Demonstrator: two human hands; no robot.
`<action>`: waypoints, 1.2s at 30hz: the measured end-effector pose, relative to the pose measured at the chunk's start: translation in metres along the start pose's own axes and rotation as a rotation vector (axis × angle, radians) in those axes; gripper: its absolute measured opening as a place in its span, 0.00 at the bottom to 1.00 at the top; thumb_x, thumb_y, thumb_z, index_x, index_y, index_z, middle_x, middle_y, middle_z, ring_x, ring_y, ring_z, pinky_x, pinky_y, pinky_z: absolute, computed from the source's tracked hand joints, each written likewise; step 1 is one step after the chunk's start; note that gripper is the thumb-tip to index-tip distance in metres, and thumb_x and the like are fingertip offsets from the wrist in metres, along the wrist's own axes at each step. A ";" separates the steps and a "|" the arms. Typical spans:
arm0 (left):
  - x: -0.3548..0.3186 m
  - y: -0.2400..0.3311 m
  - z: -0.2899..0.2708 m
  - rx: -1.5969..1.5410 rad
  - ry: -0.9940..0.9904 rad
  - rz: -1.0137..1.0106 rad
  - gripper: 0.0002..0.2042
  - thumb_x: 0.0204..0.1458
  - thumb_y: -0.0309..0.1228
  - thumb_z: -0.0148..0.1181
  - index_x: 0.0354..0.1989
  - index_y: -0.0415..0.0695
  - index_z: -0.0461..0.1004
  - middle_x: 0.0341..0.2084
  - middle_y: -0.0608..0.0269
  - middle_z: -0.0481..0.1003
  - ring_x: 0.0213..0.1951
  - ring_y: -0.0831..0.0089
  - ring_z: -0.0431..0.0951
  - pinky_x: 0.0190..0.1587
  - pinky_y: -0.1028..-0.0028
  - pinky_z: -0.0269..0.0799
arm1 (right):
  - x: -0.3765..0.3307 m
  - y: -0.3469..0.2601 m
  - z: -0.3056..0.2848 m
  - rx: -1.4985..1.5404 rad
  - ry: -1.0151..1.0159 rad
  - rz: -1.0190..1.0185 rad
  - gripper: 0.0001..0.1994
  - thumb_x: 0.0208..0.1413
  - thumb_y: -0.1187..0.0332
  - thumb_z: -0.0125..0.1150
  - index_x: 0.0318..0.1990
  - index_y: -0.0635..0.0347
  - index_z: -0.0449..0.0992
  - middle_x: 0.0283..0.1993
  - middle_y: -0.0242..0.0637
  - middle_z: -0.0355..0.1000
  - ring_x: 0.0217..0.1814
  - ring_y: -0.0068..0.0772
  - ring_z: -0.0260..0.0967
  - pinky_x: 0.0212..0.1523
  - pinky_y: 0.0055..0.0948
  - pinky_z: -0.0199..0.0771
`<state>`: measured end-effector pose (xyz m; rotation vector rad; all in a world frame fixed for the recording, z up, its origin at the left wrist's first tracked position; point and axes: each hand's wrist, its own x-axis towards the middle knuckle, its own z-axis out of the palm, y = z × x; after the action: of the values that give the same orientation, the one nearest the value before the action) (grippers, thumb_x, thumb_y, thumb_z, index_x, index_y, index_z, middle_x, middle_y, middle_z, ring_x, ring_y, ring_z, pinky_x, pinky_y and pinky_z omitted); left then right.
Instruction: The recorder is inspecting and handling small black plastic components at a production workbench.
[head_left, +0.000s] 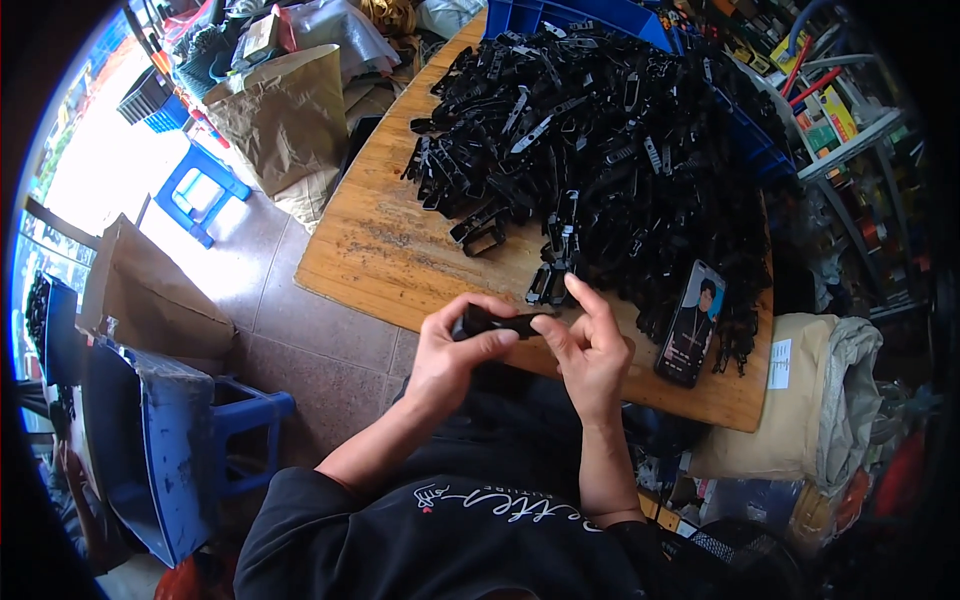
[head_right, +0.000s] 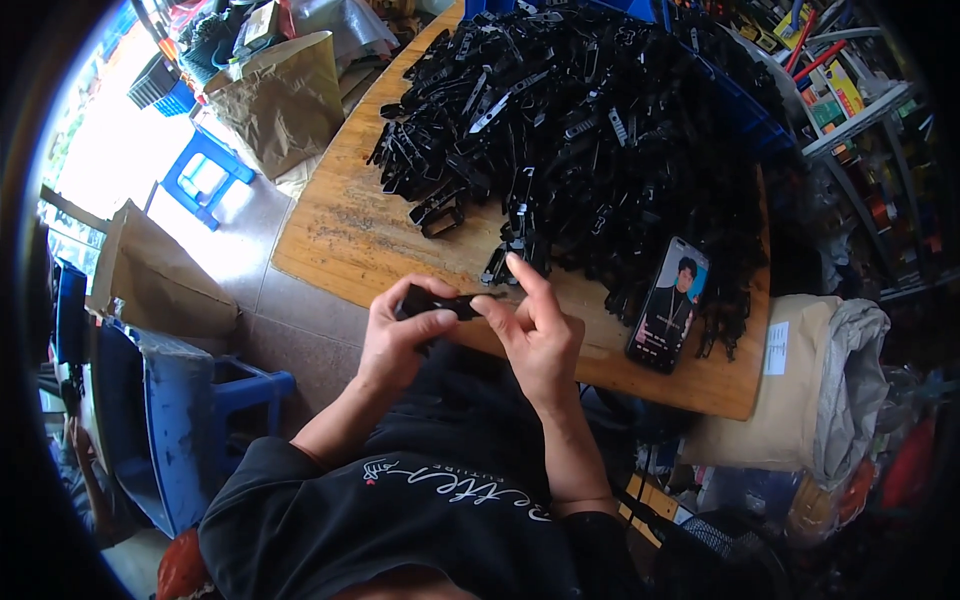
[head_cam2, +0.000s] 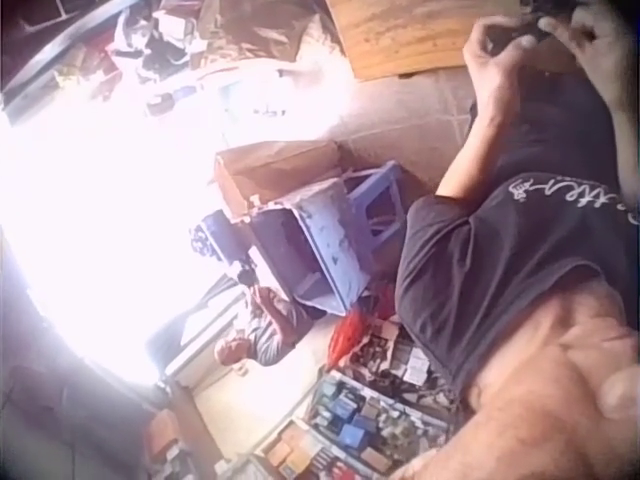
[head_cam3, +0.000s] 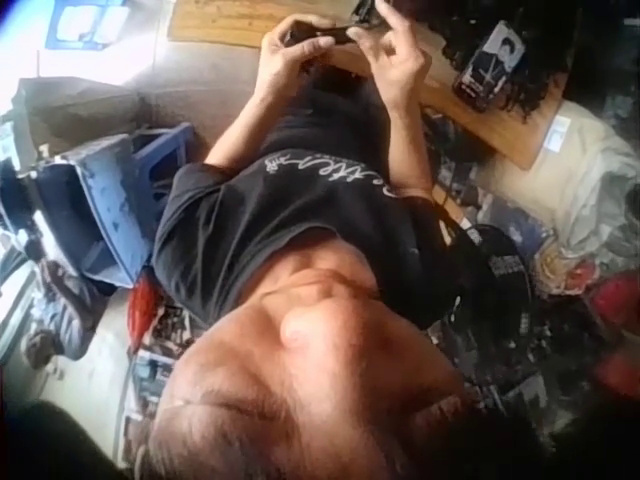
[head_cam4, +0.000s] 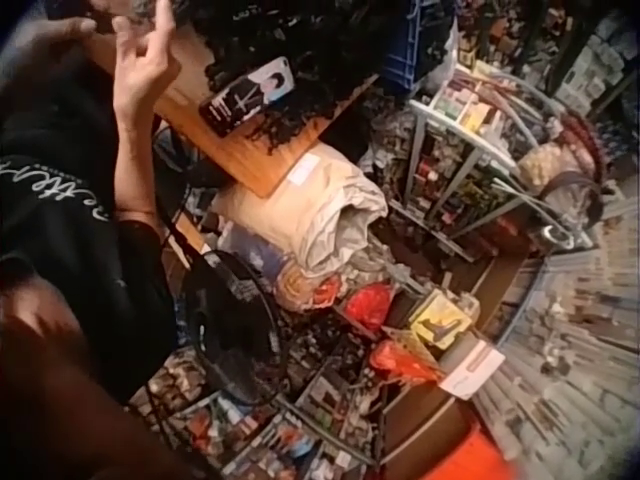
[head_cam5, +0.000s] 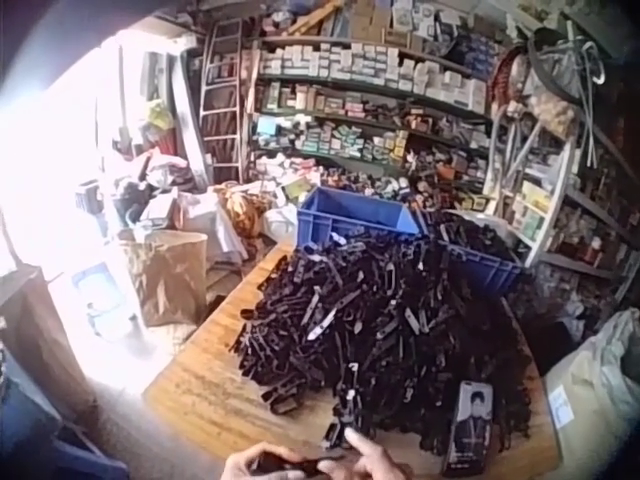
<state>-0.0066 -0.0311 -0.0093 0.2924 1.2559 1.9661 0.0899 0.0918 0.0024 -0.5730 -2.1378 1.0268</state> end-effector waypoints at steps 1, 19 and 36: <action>0.002 0.002 -0.006 -0.074 0.030 0.058 0.10 0.43 0.21 0.59 0.36 0.37 0.71 0.24 0.63 0.72 0.23 0.77 0.72 0.30 0.80 0.66 | 0.009 0.000 0.003 -0.080 0.007 -0.066 0.11 0.47 0.75 0.62 0.40 0.62 0.75 0.16 0.29 0.65 0.16 0.14 0.59 0.18 0.17 0.61; 0.006 0.009 0.003 -0.133 -0.055 -0.015 0.16 0.38 0.17 0.54 0.41 0.35 0.69 0.28 0.60 0.72 0.29 0.74 0.73 0.35 0.78 0.67 | 0.006 -0.006 -0.010 0.609 -0.223 0.019 0.05 0.52 0.78 0.54 0.35 0.68 0.65 0.39 0.45 0.71 0.36 0.32 0.74 0.40 0.26 0.76; 0.003 0.014 -0.006 -0.173 0.081 0.111 0.15 0.38 0.20 0.62 0.37 0.39 0.68 0.23 0.63 0.71 0.22 0.77 0.71 0.28 0.81 0.66 | 0.016 -0.004 -0.001 0.540 -0.492 0.178 0.15 0.54 0.61 0.56 0.39 0.67 0.70 0.34 0.31 0.67 0.33 0.18 0.64 0.34 0.16 0.65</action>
<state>-0.0192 -0.0361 -0.0014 0.2013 1.1319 2.1850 0.0797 0.0999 0.0117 -0.2627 -2.0861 1.9220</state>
